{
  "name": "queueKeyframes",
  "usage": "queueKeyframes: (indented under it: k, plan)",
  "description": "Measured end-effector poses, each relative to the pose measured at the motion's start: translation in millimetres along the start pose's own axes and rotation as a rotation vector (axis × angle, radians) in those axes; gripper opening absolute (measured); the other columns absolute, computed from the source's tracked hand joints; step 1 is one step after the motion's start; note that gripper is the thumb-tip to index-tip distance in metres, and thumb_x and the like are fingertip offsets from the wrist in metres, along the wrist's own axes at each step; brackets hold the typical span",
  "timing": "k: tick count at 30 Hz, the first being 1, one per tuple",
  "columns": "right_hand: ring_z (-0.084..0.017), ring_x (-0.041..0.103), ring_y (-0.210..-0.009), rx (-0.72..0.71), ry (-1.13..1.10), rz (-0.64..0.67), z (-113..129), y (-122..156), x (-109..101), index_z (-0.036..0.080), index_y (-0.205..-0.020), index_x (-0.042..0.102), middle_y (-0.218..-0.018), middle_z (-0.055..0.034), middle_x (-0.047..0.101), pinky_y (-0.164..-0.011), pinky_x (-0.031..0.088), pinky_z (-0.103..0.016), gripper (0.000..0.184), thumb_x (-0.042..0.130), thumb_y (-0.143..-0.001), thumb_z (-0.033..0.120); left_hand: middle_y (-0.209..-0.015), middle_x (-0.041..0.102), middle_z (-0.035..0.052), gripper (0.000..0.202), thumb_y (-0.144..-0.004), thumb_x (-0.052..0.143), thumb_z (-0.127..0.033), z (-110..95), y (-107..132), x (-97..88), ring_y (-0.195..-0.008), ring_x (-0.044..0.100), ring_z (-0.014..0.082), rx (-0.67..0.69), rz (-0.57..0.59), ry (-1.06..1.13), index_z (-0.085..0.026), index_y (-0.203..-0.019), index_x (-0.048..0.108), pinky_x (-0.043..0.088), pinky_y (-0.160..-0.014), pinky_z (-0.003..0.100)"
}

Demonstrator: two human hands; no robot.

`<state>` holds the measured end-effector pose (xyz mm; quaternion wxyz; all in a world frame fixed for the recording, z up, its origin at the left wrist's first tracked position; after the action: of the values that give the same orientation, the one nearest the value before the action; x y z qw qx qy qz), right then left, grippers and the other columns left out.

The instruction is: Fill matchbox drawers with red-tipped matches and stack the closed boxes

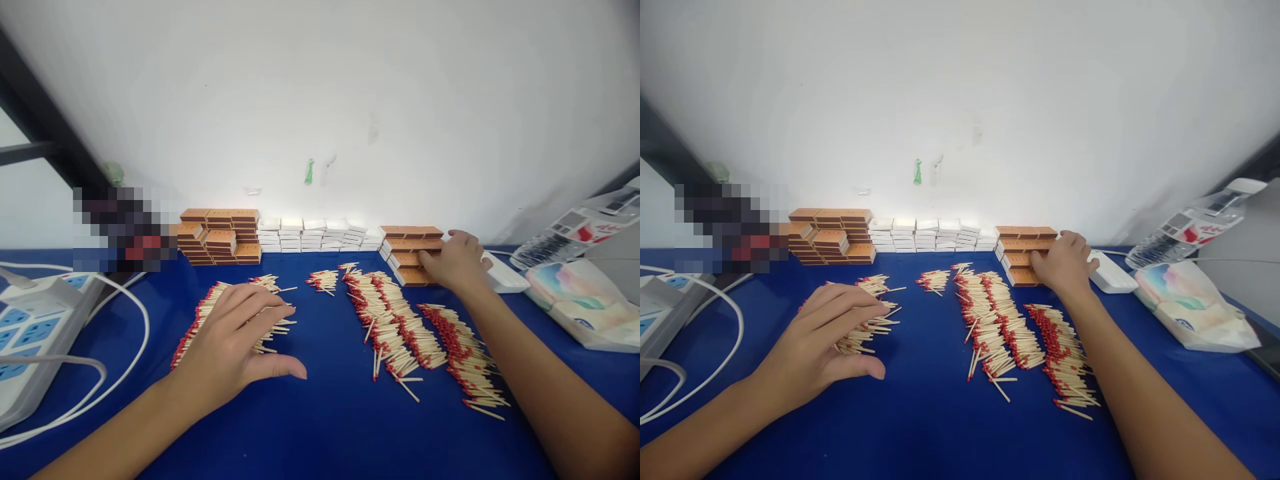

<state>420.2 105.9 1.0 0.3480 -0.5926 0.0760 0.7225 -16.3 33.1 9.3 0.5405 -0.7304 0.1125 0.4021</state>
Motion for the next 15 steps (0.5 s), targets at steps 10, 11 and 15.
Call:
queueKeyframes:
  k: [10, 11, 15]
  plan:
    - [-0.046, 0.044, -0.153, -0.005, -0.045, 0.045, -1.6, -1.9, -7.0, 0.014, -0.157, 0.037, -0.164, -0.0342, 0.043, -0.119, 0.039, -0.065, 0.073, 0.061, -0.098, 0.049, -0.112, 0.081, 0.0078, 0.062, -0.088, 0.081, -0.068, -0.9, -6.3, -3.2, -0.106, 0.072, 0.0269, 0.007, -0.034, 0.023, -0.023, -0.131, 0.074, 0.057, -0.1, 0.046]
    - [-0.046, 0.045, -0.153, 0.003, -0.045, 0.049, -2.0, -2.4, -7.8, 0.013, -0.157, 0.036, -0.164, -0.0347, 0.043, -0.119, 0.039, -0.066, 0.074, 0.061, -0.098, 0.049, -0.112, 0.081, 0.008, 0.062, -0.088, 0.081, -0.067, -1.0, -6.5, -3.4, -0.106, 0.072, 0.0269, 0.012, -0.038, 0.022, -0.023, -0.13, 0.074, 0.056, -0.1, 0.045]
    - [-0.047, 0.044, -0.155, 0.022, -0.039, 0.057, -2.8, -3.2, -10.1, 0.01, -0.159, 0.036, -0.164, -0.0352, 0.042, -0.119, 0.04, -0.066, 0.076, 0.061, -0.099, 0.05, -0.113, 0.08, 0.0093, 0.063, -0.09, 0.078, -0.067, -1.4, -5.9, -3.7, -0.108, 0.071, 0.0269, 0.028, -0.039, 0.002, -0.019, -0.129, 0.073, 0.055, -0.1, 0.044]
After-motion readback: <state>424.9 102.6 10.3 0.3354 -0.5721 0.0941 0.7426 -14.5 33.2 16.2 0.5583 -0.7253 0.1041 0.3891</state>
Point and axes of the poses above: each hand's wrist, its own y-axis away from the middle knuckle, its own x-axis out of the palm, z = x × y, the point moved 1 cm from there along -y, towards the middle knuckle
